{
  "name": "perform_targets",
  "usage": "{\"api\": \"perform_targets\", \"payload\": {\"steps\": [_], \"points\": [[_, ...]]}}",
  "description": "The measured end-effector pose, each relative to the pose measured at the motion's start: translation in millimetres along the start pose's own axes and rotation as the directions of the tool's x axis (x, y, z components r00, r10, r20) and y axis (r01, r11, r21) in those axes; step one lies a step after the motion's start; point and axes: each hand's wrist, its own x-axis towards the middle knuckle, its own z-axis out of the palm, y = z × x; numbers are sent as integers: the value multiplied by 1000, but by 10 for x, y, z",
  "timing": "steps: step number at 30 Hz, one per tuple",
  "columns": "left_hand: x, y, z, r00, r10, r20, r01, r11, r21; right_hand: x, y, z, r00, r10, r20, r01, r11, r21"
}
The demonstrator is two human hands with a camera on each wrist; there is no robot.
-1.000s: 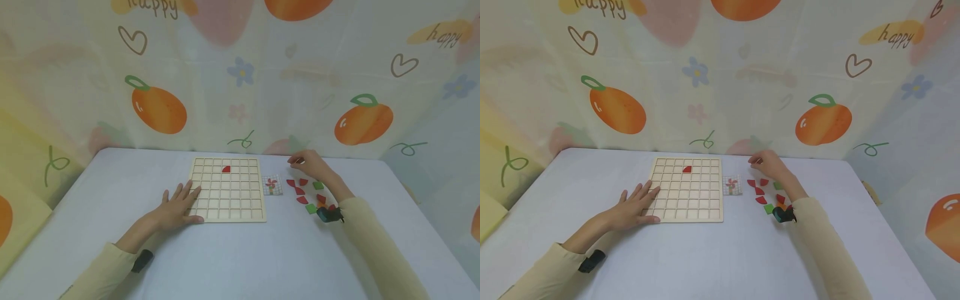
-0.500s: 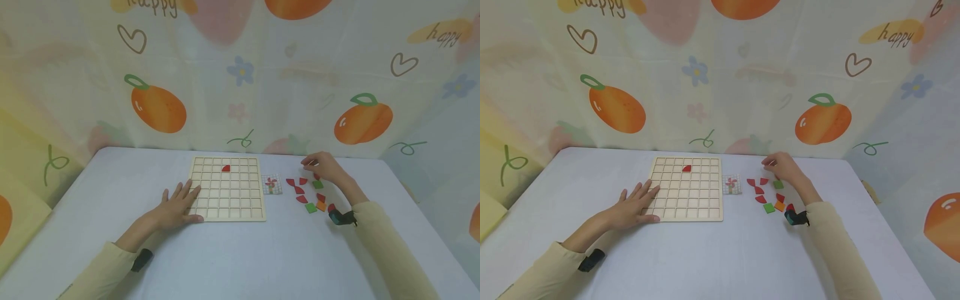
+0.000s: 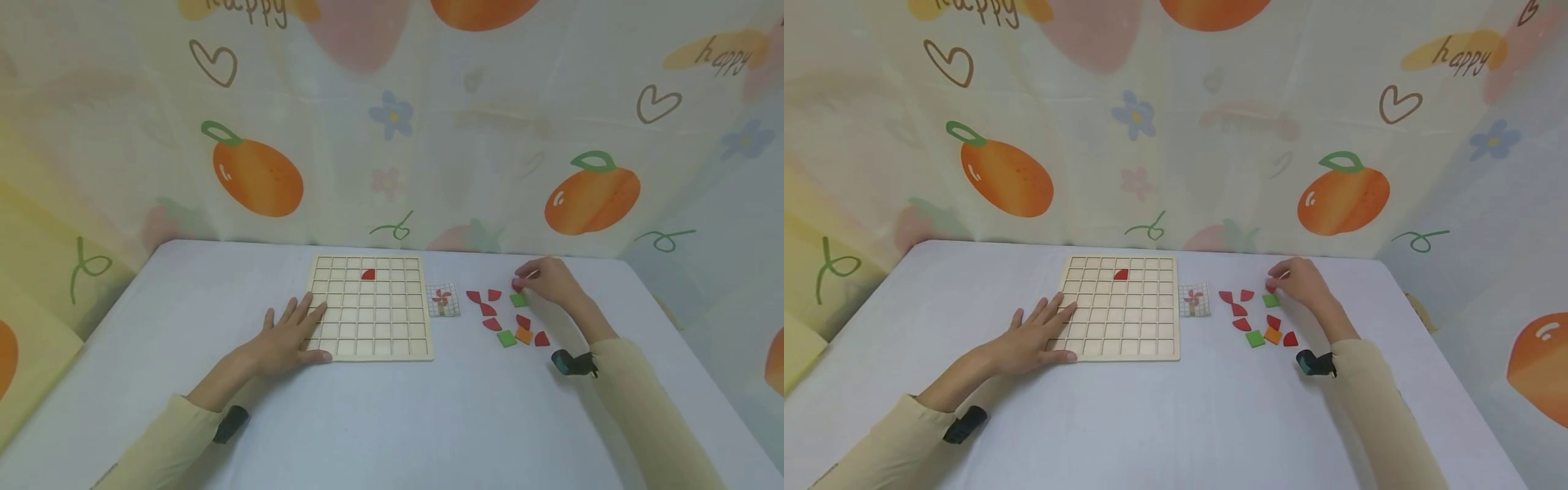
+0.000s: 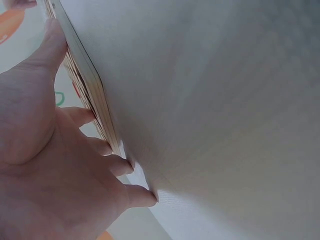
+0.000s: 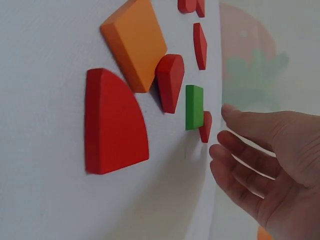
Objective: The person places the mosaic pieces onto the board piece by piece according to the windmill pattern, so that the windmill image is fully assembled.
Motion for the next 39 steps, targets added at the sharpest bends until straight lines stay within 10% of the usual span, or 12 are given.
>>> {"api": "perform_targets", "payload": {"steps": [39], "points": [[21, -39, 19, 1000, -4, 4, 4, 1000, 6, 12, 21, 60, 1000, -22, 1, 22, 999, 37]]}}
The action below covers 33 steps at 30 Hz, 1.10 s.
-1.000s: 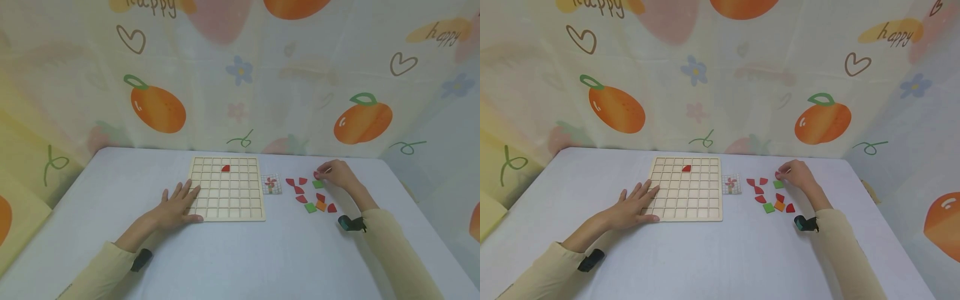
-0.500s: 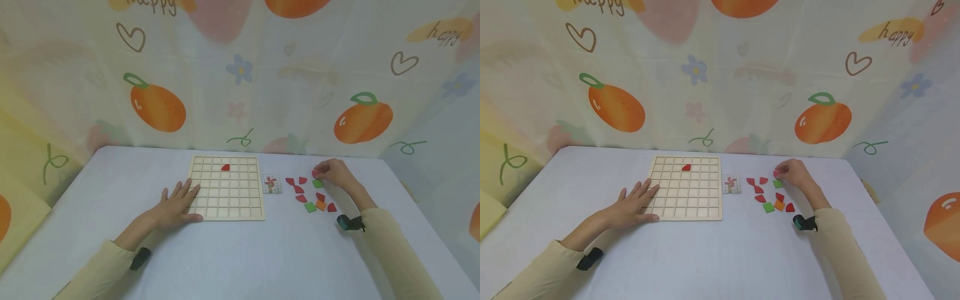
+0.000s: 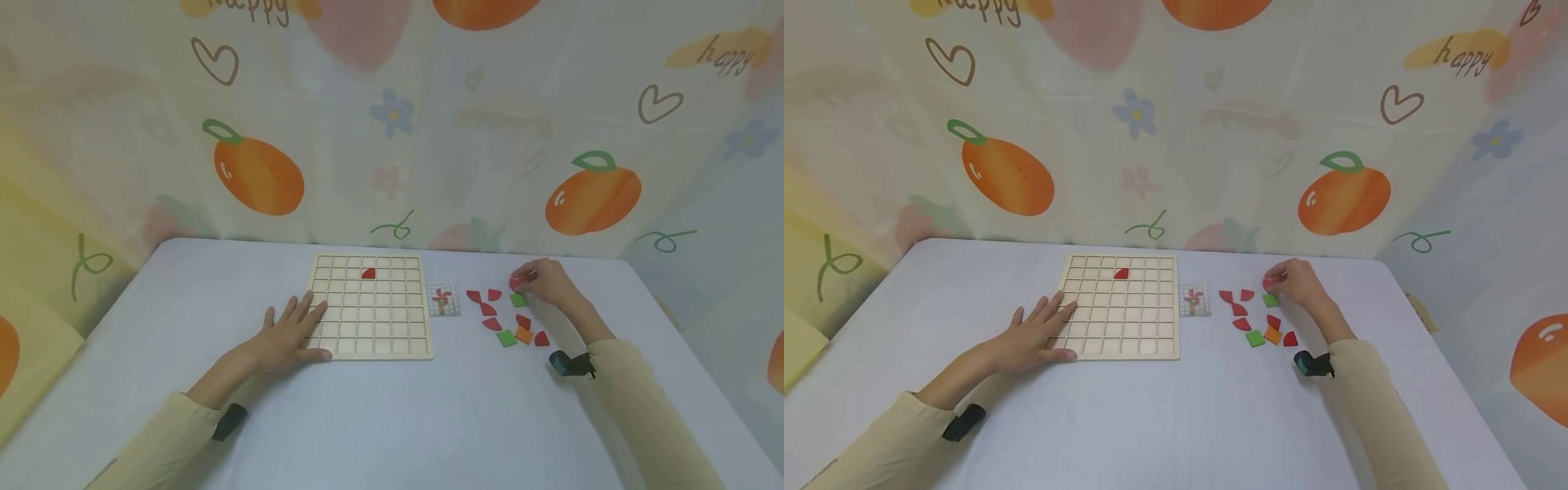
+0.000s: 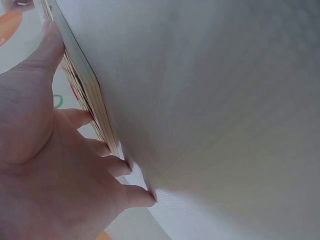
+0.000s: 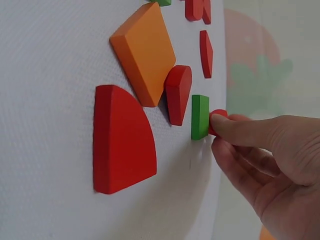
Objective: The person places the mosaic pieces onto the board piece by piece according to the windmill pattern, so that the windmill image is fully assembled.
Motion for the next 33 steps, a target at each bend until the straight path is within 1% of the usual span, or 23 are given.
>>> {"api": "perform_targets", "payload": {"steps": [6, 13, 20, 33], "points": [[-5, -15, 2, 1000, 4, 4, -4, 1000, -3, 2, -27, -8, 999, -35, 21, 36, 999, -5], [-5, -3, -4, 1000, 1, 1, -1, 1000, -1, 42, -92, -33, 996, -92, 7, 92, 996, -14], [-16, 7, -9, 1000, 5, -4, -5, 1000, -7, 96, -240, -46, 994, -106, 33, 107, 994, -1], [-5, -25, 1, 1000, 6, 1, -6, 1000, -12, 226, -538, 79, 990, -135, 40, 136, 990, -29]]}}
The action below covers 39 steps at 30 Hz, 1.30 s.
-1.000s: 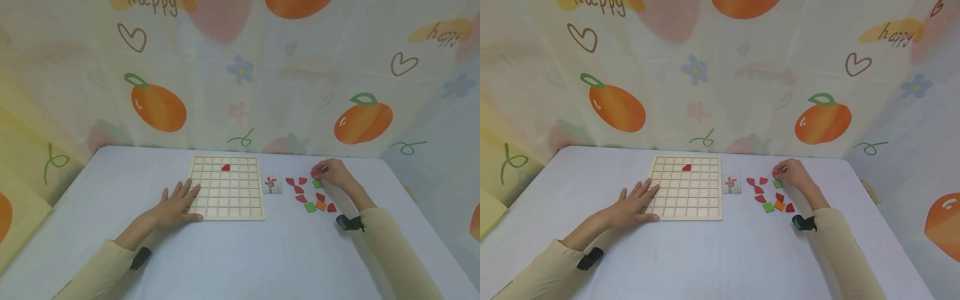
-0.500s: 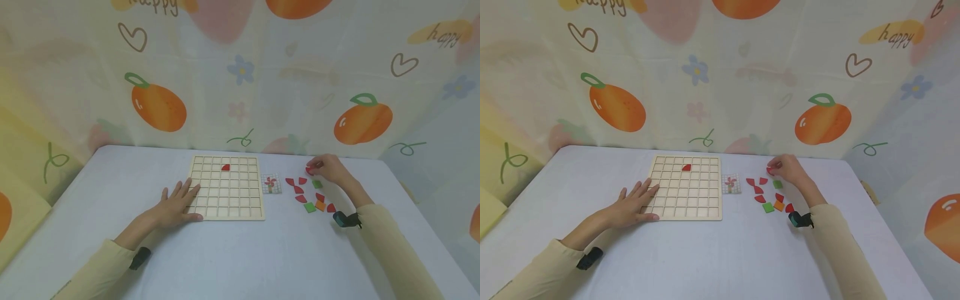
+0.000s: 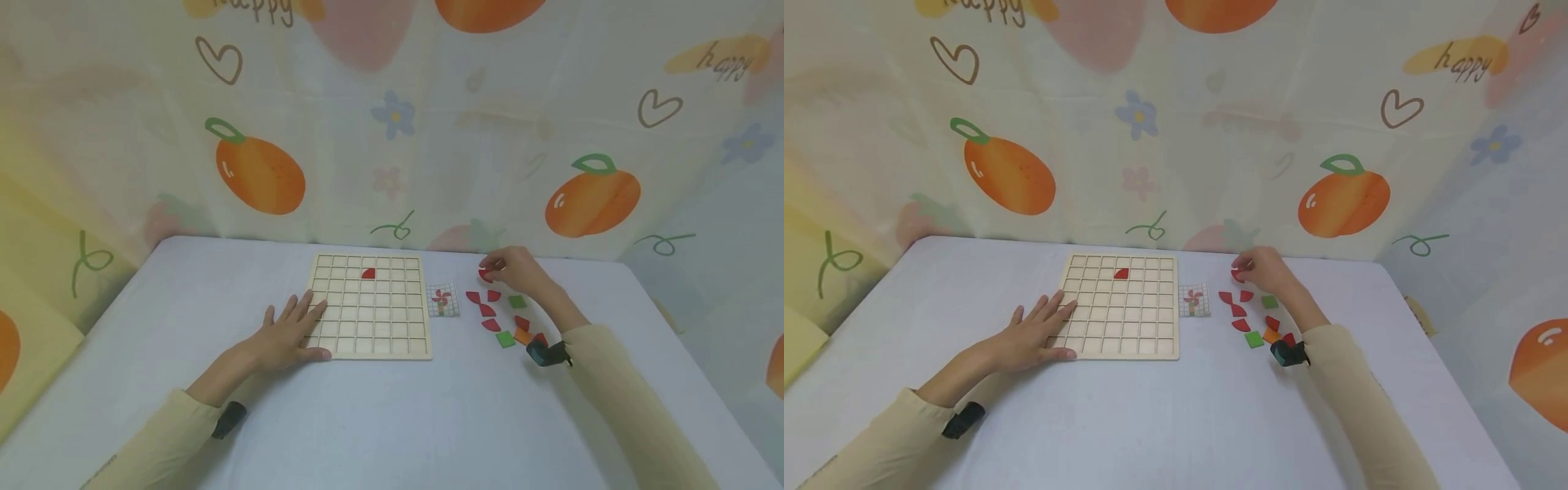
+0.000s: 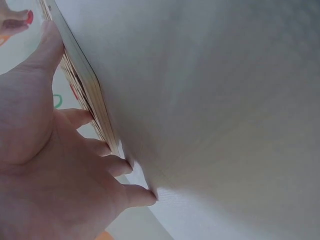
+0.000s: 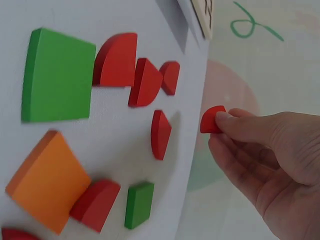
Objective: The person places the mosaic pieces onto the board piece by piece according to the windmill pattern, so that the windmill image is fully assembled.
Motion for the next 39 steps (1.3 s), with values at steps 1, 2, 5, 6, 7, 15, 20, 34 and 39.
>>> {"api": "perform_targets", "payload": {"steps": [1, 2, 5, 6, 7, 15, 20, 34, 39], "points": [[3, -4, -1, 1000, -1, 1, 1, 1000, 5, 14, -23, 14, 1000, -6, 0, 6, 1000, -3], [6, -7, -2, 1000, -1, 3, 1, 1000, 10, 28, -50, 28, 1000, -11, 0, 11, 1000, -3], [15, -15, -4, 1000, -4, 8, 4, 1000, 18, 66, -128, 68, 999, -35, -2, 35, 999, -15], [18, -16, -4, 1000, -6, 9, 6, 1000, 19, 76, -157, 80, 999, -38, -4, 38, 999, -16], [21, -17, -4, 1000, -8, 11, 7, 1000, 21, 85, -189, 89, 999, -44, -7, 44, 999, -19], [19, 0, -10, 1000, -12, 14, 12, 1000, 23, 162, -394, 151, 998, -66, -6, 66, 998, 6], [17, 0, -18, 1000, -15, 14, 14, 1000, 24, 249, -483, 219, 992, -126, -3, 126, 992, 5], [35, 4, -18, 999, -16, 32, 14, 999, 50, 410, -739, 469, 971, -239, -29, 240, 967, 86], [30, 10, -21, 999, -17, 32, 16, 999, 45, 432, -808, 556, 982, -191, -5, 190, 974, 120]]}}
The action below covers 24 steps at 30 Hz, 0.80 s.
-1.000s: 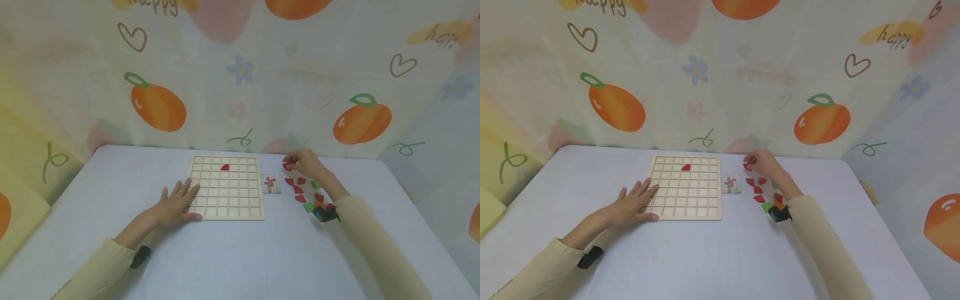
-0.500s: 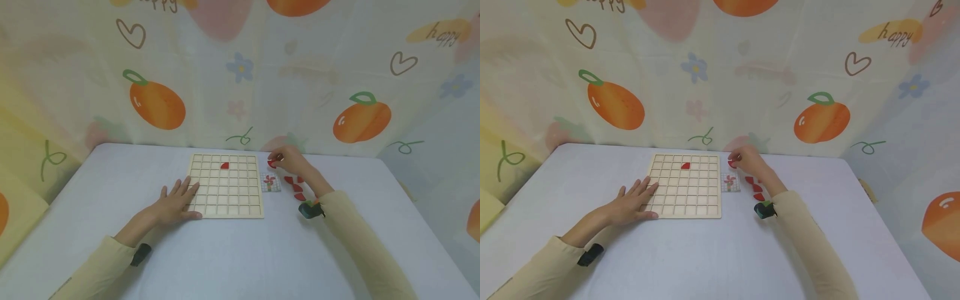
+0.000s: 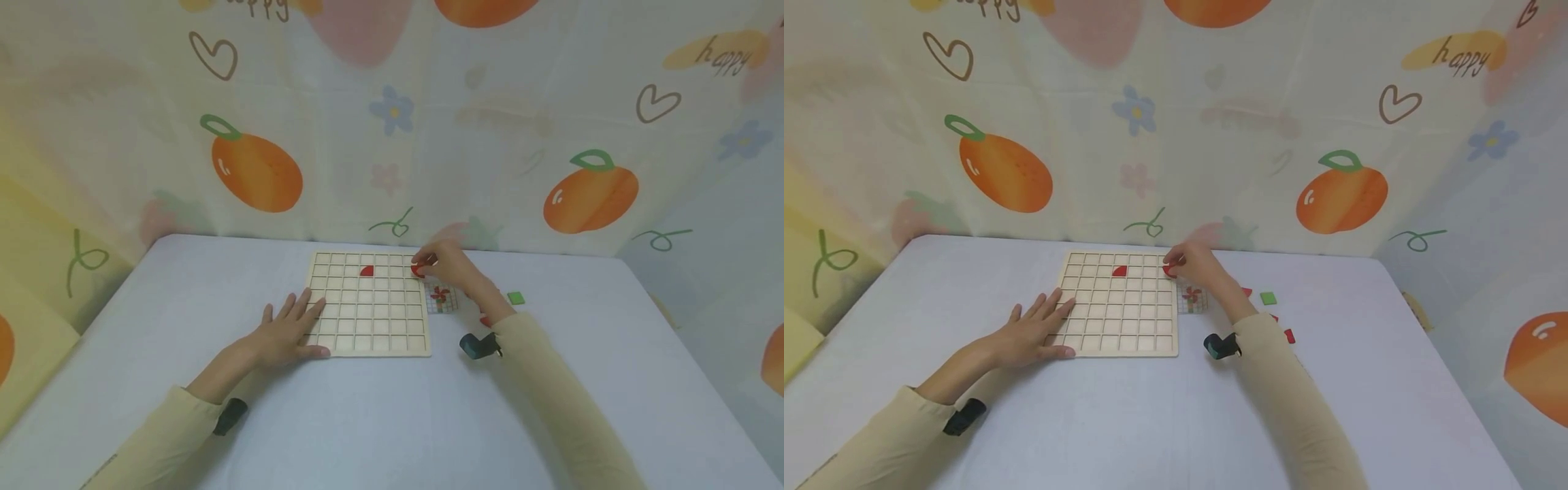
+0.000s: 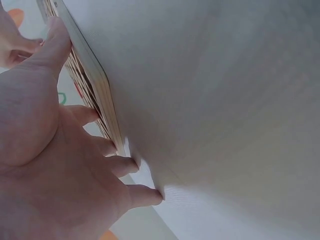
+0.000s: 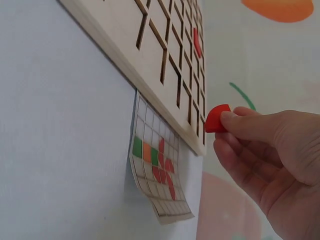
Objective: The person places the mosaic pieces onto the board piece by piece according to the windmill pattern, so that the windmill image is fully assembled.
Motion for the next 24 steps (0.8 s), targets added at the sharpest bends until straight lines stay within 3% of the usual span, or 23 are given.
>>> {"api": "perform_targets", "payload": {"steps": [6, 15, 24], "points": [[5, -9, 16, 1000, 10, -14, -10, 1000, -7, 44, -38, 79, 999, 43, 12, -42, 999, -13], [-7, 10, -4, 1000, -1, -15, 2, 1000, 10, 120, -120, 212, 998, 6, -62, -2, 998, 62], [-21, 43, -10, 1000, -2, -25, 2, 1000, 8, 215, -246, 398, 999, -19, -29, 22, 993, 114]]}}
